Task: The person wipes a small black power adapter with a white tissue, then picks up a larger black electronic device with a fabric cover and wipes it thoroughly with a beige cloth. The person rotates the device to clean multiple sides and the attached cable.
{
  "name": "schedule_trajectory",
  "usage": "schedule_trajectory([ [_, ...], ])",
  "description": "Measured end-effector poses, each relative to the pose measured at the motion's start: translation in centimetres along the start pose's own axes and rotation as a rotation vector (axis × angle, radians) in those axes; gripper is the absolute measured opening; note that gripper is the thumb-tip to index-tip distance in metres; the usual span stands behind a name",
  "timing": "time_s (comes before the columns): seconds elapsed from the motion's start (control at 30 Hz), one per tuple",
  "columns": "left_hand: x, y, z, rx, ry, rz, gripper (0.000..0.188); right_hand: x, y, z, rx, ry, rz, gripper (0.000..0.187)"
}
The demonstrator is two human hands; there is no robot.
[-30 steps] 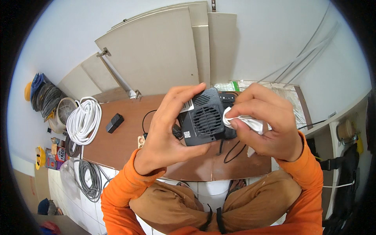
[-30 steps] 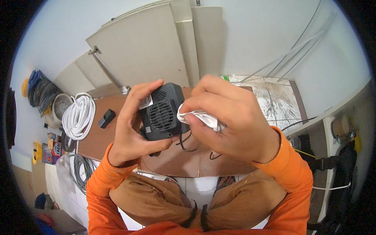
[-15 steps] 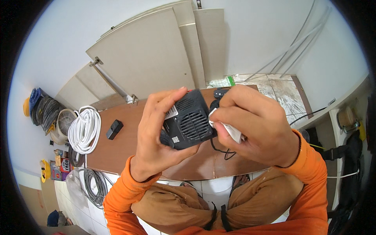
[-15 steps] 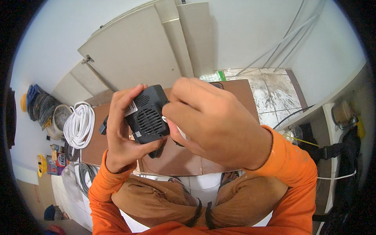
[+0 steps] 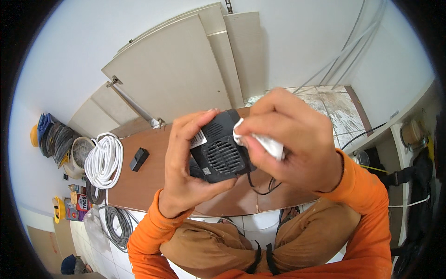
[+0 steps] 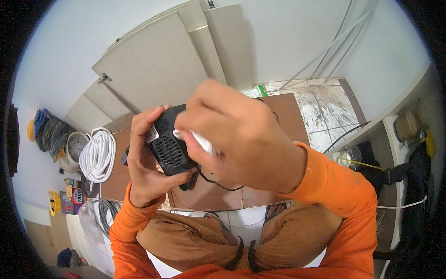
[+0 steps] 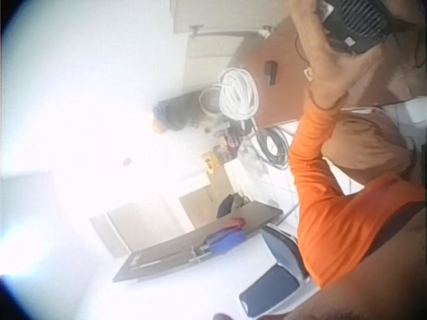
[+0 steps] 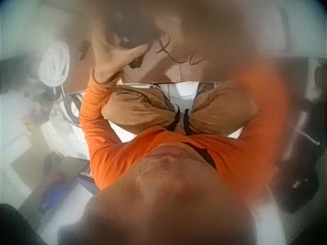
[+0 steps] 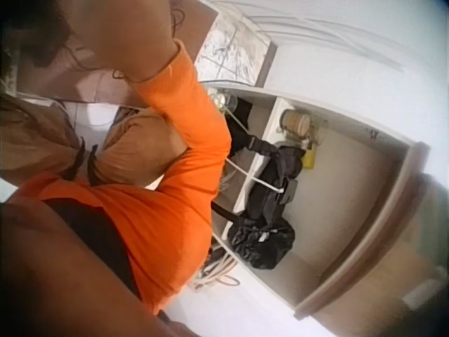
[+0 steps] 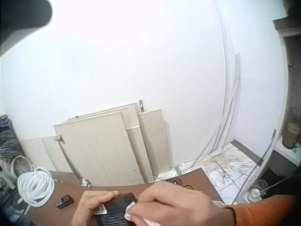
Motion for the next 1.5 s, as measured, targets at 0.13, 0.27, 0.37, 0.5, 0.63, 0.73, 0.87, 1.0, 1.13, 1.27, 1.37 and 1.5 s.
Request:
schedule_trajectory([
  [0.13,0.4,-0.5,-0.5,0.035,0.036,0.021,0.104,-0.4,-0.2,-0.9,0.032,-0.082,-0.053,0.027],
  [0.27,0.1,0.2,1.0,-0.122,0.198,-0.016,0.104,0.1,0.2,0.0,0.049,-0.158,0.01,0.025],
  [0.37,0.3,0.4,1.1,-0.153,0.238,-0.009,0.103,0.2,0.3,0.0,0.045,-0.155,0.026,0.024],
  [0.5,0.7,-0.1,-0.7,-0.048,0.113,0.06,0.096,-0.2,-0.2,-1.1,0.073,-0.141,-0.026,0.025],
  [0.63,0.6,-0.3,-0.6,-0.043,0.212,0.033,0.094,-0.2,-0.3,-0.4,0.048,-0.187,-0.021,0.026],
  [0.73,0.3,0.3,0.9,-0.163,0.339,-0.015,0.096,0.3,0.2,0.3,0.042,-0.205,0.012,0.024],
  [0.87,-0.3,0.8,1.9,-0.275,0.416,-0.079,0.097,0.7,0.0,1.6,-0.005,-0.138,0.132,0.022],
  [1.0,0.5,0.5,1.5,-0.286,0.456,-0.03,0.096,-0.1,-0.1,1.0,0.003,-0.097,0.072,0.024],
  [1.13,0.7,0.6,1.4,-0.303,0.481,0.023,0.102,-0.7,-0.5,0.9,0.045,-0.028,0.064,0.021],
  [1.27,0.9,0.7,1.4,-0.341,0.497,0.057,0.102,-0.1,-0.3,2.3,-0.068,0.077,0.159,0.023],
  [1.37,1.0,0.7,1.3,-0.413,0.496,0.054,0.097,0.3,0.1,2.8,-0.177,0.173,0.192,0.024],
  [1.5,-0.2,1.0,1.6,-0.443,0.325,-0.017,0.086,1.0,0.3,3.1,-0.152,0.188,0.269,0.025],
])
Point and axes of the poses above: each hand's wrist, its own y-axis away from the middle knuckle, its own x-axis out of the palm, z = x × y, the point moved 9 cm from there along -y, towards the middle knuckle, and after that the axes turned 5 degrees about -y, right-handed, at the moved point
